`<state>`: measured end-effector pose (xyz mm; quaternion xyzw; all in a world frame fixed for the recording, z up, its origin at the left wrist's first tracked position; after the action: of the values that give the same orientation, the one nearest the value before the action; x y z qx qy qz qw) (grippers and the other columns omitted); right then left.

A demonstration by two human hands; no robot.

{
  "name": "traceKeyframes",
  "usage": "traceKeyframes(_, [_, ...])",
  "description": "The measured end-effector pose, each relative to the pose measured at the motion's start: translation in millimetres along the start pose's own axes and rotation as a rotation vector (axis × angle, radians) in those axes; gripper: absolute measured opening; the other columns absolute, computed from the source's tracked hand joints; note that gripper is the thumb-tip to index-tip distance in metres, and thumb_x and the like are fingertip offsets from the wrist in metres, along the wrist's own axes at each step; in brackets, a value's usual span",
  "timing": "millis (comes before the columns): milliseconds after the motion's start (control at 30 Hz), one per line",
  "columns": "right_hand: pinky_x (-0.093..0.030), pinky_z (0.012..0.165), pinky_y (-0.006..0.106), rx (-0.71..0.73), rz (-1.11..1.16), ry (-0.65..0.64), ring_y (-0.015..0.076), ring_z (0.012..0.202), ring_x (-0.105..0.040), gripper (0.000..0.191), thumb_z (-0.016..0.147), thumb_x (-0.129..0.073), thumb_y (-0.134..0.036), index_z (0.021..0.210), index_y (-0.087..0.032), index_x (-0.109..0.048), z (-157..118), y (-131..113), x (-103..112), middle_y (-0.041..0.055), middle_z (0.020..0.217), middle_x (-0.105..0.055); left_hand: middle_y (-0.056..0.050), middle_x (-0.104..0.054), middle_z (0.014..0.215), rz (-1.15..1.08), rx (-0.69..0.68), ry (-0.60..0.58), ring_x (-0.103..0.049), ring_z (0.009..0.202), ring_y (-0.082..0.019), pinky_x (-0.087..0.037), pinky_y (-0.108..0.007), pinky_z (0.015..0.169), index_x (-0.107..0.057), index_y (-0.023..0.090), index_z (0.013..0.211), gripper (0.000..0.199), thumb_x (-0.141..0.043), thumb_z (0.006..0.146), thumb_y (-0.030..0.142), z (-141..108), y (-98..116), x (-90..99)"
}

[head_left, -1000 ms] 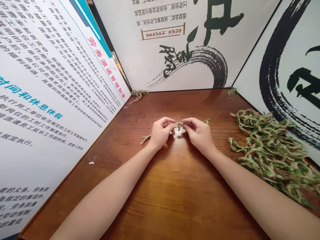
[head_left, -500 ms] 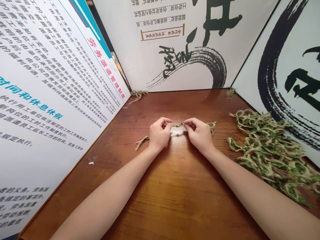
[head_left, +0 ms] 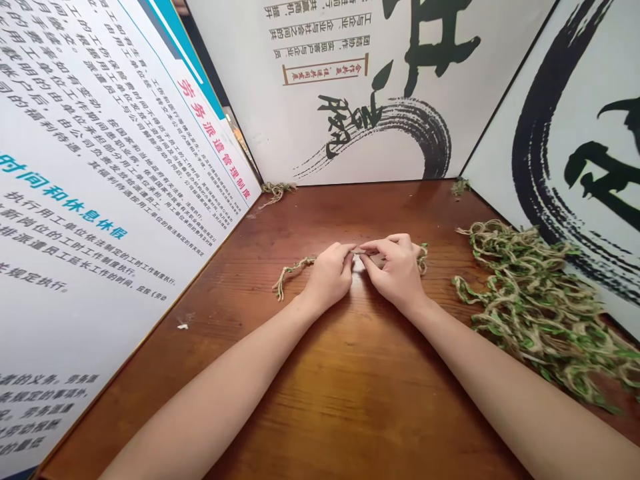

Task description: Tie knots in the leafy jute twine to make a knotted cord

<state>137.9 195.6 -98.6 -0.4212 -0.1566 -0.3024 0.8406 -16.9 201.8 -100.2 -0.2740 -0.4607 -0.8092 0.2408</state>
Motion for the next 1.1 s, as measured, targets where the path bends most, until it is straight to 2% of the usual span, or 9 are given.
traceKeyframes(67, [-0.034,0.104,0.059,0.021,-0.008,-0.008,0.0323,0.105,-0.062,0.009,0.084,-0.070,-0.026,0.090,-0.027,-0.076,0.2,-0.1,-0.3,0.0056,0.088,-0.079,-0.011,-0.072,0.091,0.046,0.029,0.014,-0.066,0.088,-0.024,-0.049,-0.036,0.084,-0.070,0.019,0.091,0.021,-0.049,0.097,0.019,0.9,0.9,1.0])
traceKeyframes(133, [-0.037,0.104,0.057,0.050,0.045,-0.060,0.0305,0.103,-0.065,0.015,0.085,-0.065,-0.022,0.094,-0.026,-0.075,0.5,0.1,-2.3,0.0057,0.091,-0.079,-0.010,-0.071,0.087,0.084,0.111,0.053,-0.064,0.084,-0.024,-0.045,-0.035,0.079,-0.066,0.020,0.082,0.021,-0.050,0.097,0.020,0.8,2.6,4.1])
traceKeyframes(300, [-0.054,0.082,0.041,-0.045,0.237,-0.126,0.0247,0.086,-0.073,0.017,0.089,-0.057,-0.025,0.095,-0.023,-0.073,1.8,5.0,-5.5,0.0079,0.097,-0.079,-0.005,-0.066,0.073,0.104,0.410,0.152,-0.057,0.071,-0.022,-0.033,-0.032,0.067,-0.061,0.022,0.072,0.022,-0.055,0.093,0.026,-2.5,4.8,15.9])
traceKeyframes(367, [-0.055,0.078,0.038,-0.126,0.243,-0.099,0.0241,0.080,-0.073,0.013,0.089,-0.060,-0.029,0.091,-0.023,-0.071,2.1,7.4,-5.0,0.0069,0.090,-0.079,-0.002,-0.062,0.066,0.019,0.400,0.173,-0.054,0.067,-0.020,-0.031,-0.031,0.066,-0.058,0.021,0.066,0.024,-0.056,0.090,0.024,-2.6,5.7,18.3])
traceKeyframes(500, [-0.052,0.072,0.034,-0.212,0.205,-0.039,0.0225,0.071,-0.071,0.015,0.088,-0.066,-0.036,0.083,-0.022,-0.069,2.5,8.8,-2.5,0.0057,0.078,-0.076,0.002,-0.054,0.060,-0.270,0.224,0.138,-0.048,0.059,-0.015,-0.035,-0.028,0.062,-0.056,0.021,0.067,0.027,-0.052,0.093,0.026,-2.7,10.4,16.4])
traceKeyframes(633, [-0.047,0.070,0.032,-0.118,0.165,-0.100,0.0205,0.070,-0.067,0.017,0.089,-0.063,-0.033,0.077,-0.022,-0.068,3.8,5.2,-2.7,0.0051,0.076,-0.074,0.001,-0.057,0.065,-0.405,0.092,0.070,-0.051,0.062,-0.014,-0.041,-0.027,0.065,-0.065,0.020,0.082,0.025,-0.050,0.098,0.032,-6.2,18.2,9.8])
traceKeyframes(800, [-0.045,0.068,0.030,-0.016,0.185,-0.195,0.0185,0.071,-0.063,0.013,0.082,-0.055,-0.018,0.074,-0.020,-0.065,4.9,5.6,-5.6,0.0060,0.078,-0.072,-0.003,-0.064,0.080,-0.319,-0.076,0.081,-0.058,0.074,-0.016,-0.047,-0.029,0.072,-0.074,0.020,0.089,0.016,-0.060,0.092,0.024,-6.7,21.1,4.4])
traceKeyframes(933, [-0.049,0.073,0.032,-0.118,0.359,-0.207,0.0200,0.078,-0.067,0.015,0.085,-0.058,-0.025,0.080,-0.020,-0.071,5.8,12.7,-8.8,0.0065,0.084,-0.076,-0.002,-0.066,0.075,-0.421,0.115,0.091,-0.057,0.063,-0.013,-0.046,-0.027,0.062,-0.071,0.018,0.085,0.007,-0.070,0.085,0.025,-4.6,10.8,1.5])
traceKeyframes(1100, [-0.052,0.077,0.034,-0.203,0.549,-0.223,0.0206,0.083,-0.071,0.018,0.086,-0.063,-0.030,0.100,-0.021,-0.070,4.2,16.8,-12.7,0.0064,0.093,-0.078,-0.002,-0.069,0.076,-0.589,0.305,0.076,-0.063,0.066,-0.014,-0.050,-0.027,0.063,-0.067,0.016,0.091,0.024,-0.080,0.076,0.030,-2.2,2.1,-1.4])
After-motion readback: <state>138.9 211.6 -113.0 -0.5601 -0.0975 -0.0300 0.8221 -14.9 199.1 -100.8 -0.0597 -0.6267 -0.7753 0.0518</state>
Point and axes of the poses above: each hand's wrist, its own z-axis towards the middle knuckle, its own x-axis out of the back of the hand, y = z × x, the point moved 3 cm from there along z, towards the middle knuckle
